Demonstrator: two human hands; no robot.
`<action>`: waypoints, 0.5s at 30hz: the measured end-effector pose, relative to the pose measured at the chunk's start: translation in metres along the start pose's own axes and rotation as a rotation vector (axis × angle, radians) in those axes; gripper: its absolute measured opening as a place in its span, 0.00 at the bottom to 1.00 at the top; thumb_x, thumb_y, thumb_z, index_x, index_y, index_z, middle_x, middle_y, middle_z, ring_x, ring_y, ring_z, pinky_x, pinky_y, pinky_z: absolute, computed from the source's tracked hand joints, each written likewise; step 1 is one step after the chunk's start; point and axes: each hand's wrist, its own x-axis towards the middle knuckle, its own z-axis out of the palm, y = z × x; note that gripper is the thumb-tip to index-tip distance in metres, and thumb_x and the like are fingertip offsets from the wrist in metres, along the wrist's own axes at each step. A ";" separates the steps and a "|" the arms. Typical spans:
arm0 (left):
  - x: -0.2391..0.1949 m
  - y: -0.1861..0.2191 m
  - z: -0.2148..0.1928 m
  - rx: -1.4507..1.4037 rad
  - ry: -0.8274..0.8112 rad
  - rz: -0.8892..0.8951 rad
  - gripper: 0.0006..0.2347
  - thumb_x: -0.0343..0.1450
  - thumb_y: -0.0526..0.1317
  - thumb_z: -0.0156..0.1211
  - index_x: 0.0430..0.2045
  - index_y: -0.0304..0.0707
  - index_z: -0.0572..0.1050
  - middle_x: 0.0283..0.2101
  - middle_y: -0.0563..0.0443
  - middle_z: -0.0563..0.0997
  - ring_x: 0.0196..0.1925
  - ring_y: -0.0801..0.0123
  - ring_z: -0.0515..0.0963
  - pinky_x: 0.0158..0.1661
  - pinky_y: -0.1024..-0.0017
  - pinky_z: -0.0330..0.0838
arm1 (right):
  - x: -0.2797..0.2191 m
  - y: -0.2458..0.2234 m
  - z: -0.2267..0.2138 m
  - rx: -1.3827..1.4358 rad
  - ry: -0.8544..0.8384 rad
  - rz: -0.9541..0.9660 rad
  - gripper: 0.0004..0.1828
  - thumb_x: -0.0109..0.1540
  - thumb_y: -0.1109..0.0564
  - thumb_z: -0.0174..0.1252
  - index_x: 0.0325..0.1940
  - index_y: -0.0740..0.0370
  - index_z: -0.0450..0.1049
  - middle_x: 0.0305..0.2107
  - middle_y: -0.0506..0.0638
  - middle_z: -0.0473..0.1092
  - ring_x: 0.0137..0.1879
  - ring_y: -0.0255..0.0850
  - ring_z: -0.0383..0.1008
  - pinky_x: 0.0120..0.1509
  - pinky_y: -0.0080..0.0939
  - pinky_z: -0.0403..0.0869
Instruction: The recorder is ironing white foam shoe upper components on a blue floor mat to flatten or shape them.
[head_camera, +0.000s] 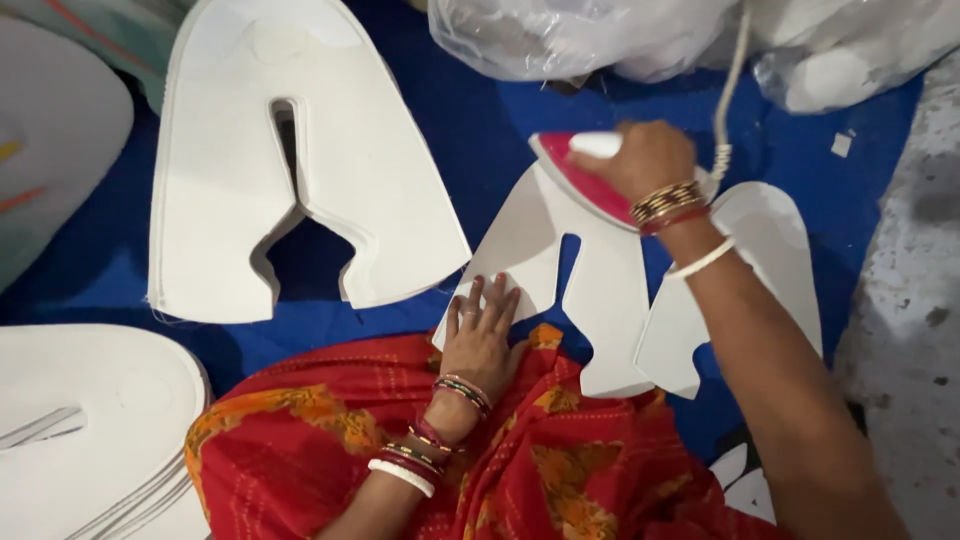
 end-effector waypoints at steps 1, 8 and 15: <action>-0.002 0.000 0.000 0.003 0.002 0.003 0.33 0.71 0.54 0.56 0.71 0.45 0.54 0.77 0.47 0.47 0.78 0.51 0.42 0.70 0.46 0.41 | 0.000 0.008 0.002 0.015 0.011 0.039 0.42 0.54 0.20 0.65 0.36 0.66 0.83 0.26 0.66 0.76 0.31 0.58 0.79 0.34 0.55 0.77; 0.001 0.004 -0.007 0.006 -0.050 -0.018 0.34 0.71 0.55 0.56 0.71 0.44 0.52 0.77 0.46 0.44 0.78 0.50 0.40 0.70 0.45 0.39 | -0.011 0.024 0.002 0.062 -0.023 0.166 0.39 0.57 0.24 0.65 0.39 0.67 0.83 0.26 0.66 0.77 0.31 0.58 0.80 0.34 0.55 0.76; 0.000 0.004 -0.004 0.012 -0.037 -0.005 0.34 0.71 0.54 0.57 0.71 0.42 0.53 0.77 0.45 0.45 0.78 0.47 0.42 0.70 0.44 0.41 | -0.011 0.024 0.001 0.082 -0.059 0.197 0.39 0.57 0.24 0.65 0.39 0.66 0.84 0.27 0.64 0.77 0.31 0.56 0.80 0.34 0.54 0.77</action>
